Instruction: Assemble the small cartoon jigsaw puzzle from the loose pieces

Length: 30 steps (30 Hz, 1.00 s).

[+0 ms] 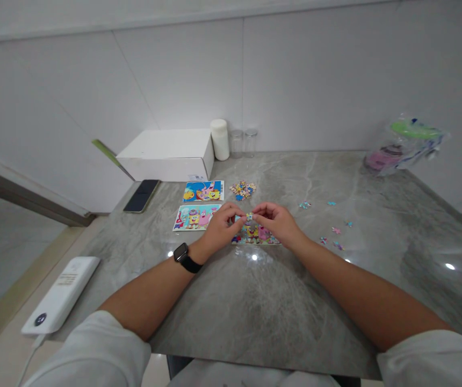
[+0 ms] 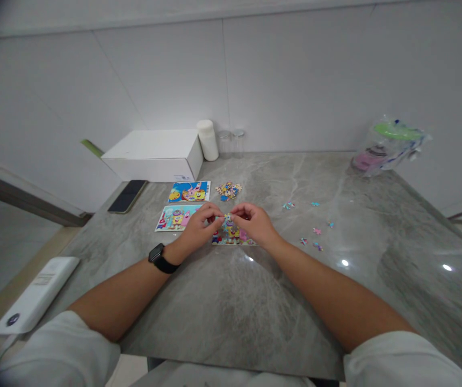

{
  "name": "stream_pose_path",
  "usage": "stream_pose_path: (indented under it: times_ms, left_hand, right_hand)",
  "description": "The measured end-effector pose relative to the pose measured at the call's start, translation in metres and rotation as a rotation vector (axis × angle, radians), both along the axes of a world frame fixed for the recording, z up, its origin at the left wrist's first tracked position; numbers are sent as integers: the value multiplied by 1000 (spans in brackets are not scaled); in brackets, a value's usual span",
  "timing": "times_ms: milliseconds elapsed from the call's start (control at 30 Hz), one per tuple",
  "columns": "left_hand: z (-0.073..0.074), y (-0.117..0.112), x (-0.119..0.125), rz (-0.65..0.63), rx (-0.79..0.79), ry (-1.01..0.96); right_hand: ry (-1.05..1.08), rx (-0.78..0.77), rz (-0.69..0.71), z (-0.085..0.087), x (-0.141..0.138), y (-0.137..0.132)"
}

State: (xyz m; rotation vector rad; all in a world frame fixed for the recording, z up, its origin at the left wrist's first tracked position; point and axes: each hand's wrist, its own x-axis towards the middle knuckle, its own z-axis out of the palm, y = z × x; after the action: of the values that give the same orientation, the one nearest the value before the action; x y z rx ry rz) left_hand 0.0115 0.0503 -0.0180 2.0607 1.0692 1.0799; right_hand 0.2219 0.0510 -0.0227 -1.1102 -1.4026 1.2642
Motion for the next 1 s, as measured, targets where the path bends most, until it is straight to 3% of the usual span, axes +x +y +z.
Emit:
stream_pose_path:
  times_ms: [167, 333, 633, 1000]
  left_hand:
    - [2, 2, 0, 10, -34, -6]
    - [-1, 4, -3, 40, -15, -13]
    - [-3, 5, -2, 55, -20, 31]
    - [-3, 3, -1, -3, -7, 89]
  right_hand:
    - [-60, 46, 8, -3, 1, -2]
    - [-229, 203, -92, 0, 8, -3]
    - [-544, 631, 31, 1, 9, -9]
    - [-667, 684, 33, 1, 14, -9]
